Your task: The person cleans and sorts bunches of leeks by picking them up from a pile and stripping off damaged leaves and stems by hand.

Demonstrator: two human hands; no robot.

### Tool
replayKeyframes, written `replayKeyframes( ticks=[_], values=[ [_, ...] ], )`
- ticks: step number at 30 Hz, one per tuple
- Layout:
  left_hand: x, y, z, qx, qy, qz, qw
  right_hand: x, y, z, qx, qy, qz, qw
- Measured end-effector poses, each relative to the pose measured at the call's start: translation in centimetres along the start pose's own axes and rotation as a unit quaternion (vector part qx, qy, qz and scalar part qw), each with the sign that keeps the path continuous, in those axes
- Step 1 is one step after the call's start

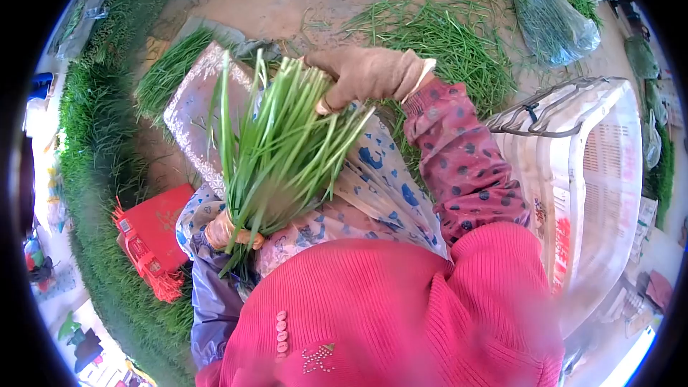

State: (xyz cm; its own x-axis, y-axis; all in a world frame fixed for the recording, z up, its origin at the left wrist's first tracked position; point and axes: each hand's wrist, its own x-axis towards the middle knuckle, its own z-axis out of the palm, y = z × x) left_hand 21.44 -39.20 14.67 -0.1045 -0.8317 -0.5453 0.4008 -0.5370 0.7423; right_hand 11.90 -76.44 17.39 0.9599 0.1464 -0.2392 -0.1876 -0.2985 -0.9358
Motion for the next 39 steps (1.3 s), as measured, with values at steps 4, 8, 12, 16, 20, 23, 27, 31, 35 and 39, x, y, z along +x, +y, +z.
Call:
replayKeyframes(
  ticks=[4,8,12,16,20,23,27,31,35,39],
  values=[
    [-0.2,-0.5,0.0,0.016,0.006,0.012,1.000,-0.7,-0.3,0.6,0.036,-0.077,0.094,0.992],
    [-0.2,-1.0,-0.3,0.060,0.009,0.028,0.998,-1.8,0.8,2.2,0.180,0.005,-0.017,0.983],
    [-0.1,-0.7,-0.1,0.175,0.021,0.116,0.978,-3.1,1.8,2.6,0.261,0.048,0.005,0.964],
    [-0.4,-1.8,-0.4,0.022,0.008,0.018,1.000,-4.7,5.3,-1.6,0.312,0.250,0.055,0.915],
    [0.3,-2.1,-0.2,0.062,-0.021,0.092,0.994,-3.4,0.0,-3.1,0.038,0.380,0.002,0.924],
    [0.7,-1.1,0.2,0.125,-0.038,0.129,0.983,-1.4,-6.8,-0.9,-0.393,0.320,-0.119,0.854],
    [0.6,0.9,0.6,0.165,-0.053,0.096,0.980,3.2,-8.6,2.3,-0.409,0.106,-0.047,0.905],
    [0.3,0.0,0.7,0.182,-0.021,0.102,0.978,7.2,-5.7,4.2,-0.460,0.034,0.026,0.887],
    [-0.7,0.0,1.1,0.108,0.009,0.035,0.993,6.7,-4.9,0.2,-0.388,0.223,0.056,0.893],
    [-0.4,-2.8,-1.0,0.122,-0.018,0.049,0.991,2.0,-1.4,-7.0,-0.403,0.405,-0.024,0.821]
  ],
)
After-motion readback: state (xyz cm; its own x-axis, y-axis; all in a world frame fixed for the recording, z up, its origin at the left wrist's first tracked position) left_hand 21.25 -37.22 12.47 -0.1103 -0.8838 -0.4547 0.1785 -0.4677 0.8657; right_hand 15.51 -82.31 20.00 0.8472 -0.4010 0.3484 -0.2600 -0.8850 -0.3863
